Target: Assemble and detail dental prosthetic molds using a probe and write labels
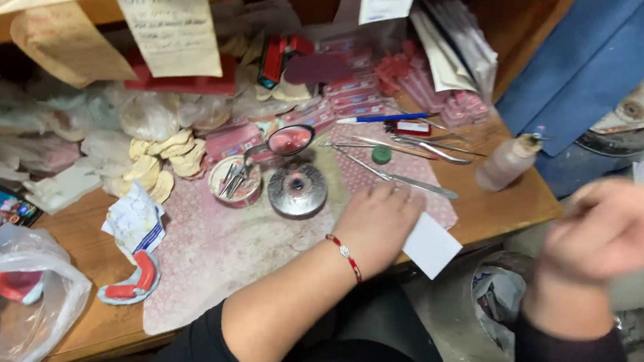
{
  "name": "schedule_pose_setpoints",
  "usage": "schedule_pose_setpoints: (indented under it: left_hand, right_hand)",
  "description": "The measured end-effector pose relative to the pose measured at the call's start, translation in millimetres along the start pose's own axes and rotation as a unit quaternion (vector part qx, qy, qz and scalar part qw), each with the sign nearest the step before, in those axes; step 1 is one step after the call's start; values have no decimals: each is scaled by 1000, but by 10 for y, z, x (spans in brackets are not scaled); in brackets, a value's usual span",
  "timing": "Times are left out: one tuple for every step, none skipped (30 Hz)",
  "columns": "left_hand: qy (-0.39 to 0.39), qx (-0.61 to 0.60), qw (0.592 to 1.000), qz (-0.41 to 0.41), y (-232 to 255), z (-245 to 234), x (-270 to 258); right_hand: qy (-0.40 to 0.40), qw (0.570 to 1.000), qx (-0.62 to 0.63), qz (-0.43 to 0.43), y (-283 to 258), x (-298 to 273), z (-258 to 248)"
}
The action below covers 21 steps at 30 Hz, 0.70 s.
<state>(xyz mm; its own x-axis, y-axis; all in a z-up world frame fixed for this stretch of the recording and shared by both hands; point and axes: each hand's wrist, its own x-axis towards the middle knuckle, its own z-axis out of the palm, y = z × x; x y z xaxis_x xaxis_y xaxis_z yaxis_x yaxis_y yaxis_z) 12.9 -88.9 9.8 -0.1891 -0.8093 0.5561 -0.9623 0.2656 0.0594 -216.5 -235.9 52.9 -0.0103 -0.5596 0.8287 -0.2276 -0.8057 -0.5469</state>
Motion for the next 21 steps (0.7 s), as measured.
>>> schedule_pose_setpoints:
  left_hand:
    - [-21,15,1000,2,-43,114,36]
    - [-20,17,1000,7,-50,124,64]
    - [-36,24,999,15,-59,135,92]
    - [-51,31,998,21,-68,145,115]
    - [-50,32,998,24,-60,58,170]
    - [-89,32,995,31,-57,-26,230]
    - [-127,32,991,38,-57,-107,289]
    - [-127,33,991,36,-56,-105,335]
    - [-133,46,989,42,-58,-102,378]
    - [-139,61,987,47,-75,-100,424]
    - [-139,65,987,45,-77,-76,464]
    - [-153,71,985,46,-81,-54,505]
    - [-167,77,982,47,-89,-32,544]
    - [-166,78,982,43,-113,38,565]
    - [-187,84,978,37,-139,110,584]
    - [-209,89,973,31,-158,175,593]
    - [-209,90,973,27,-161,165,581]
    - [-198,92,975,34,-170,156,573]
    - [-187,94,977,41,-178,147,563]
    - [-187,95,977,40,-145,8,584]
    - [-182,75,980,31,-111,-130,605]
  right_hand:
    - [138,984,105,42,185,20,-198]
    - [143,983,106,41,499,221,-153]
    - [52,994,42,89,814,425,-110]
    - [-40,989,-21,137,1126,638,-61]
    - [-37,990,-20,136,1105,718,55]
    - [-152,978,-72,128,1093,815,188]
    - [-263,950,-124,117,1081,911,327]
    - [-264,950,-122,116,1140,981,442]
    - [-319,927,-185,68,1199,1047,561]
    - [-370,896,-244,18,1259,1120,703]
    - [-370,897,-241,15,1294,1121,777]
    - [-370,882,-291,1,1324,1130,853]
    - [-368,865,-341,-13,1353,1136,933]
    - [-369,865,-338,-16,1307,1142,963]
    - [-372,861,-347,-7,1260,1145,992]
    - [-375,856,-356,3,1208,1136,1011]
    - [-377,856,-354,1,1171,1180,1022]
    - [-400,853,-334,34,1138,1227,1036]
    - [-423,847,-314,68,1103,1272,1049]
    - [-424,847,-313,66,1157,1282,1052]
    - [-413,857,-300,74,1211,1292,1056]
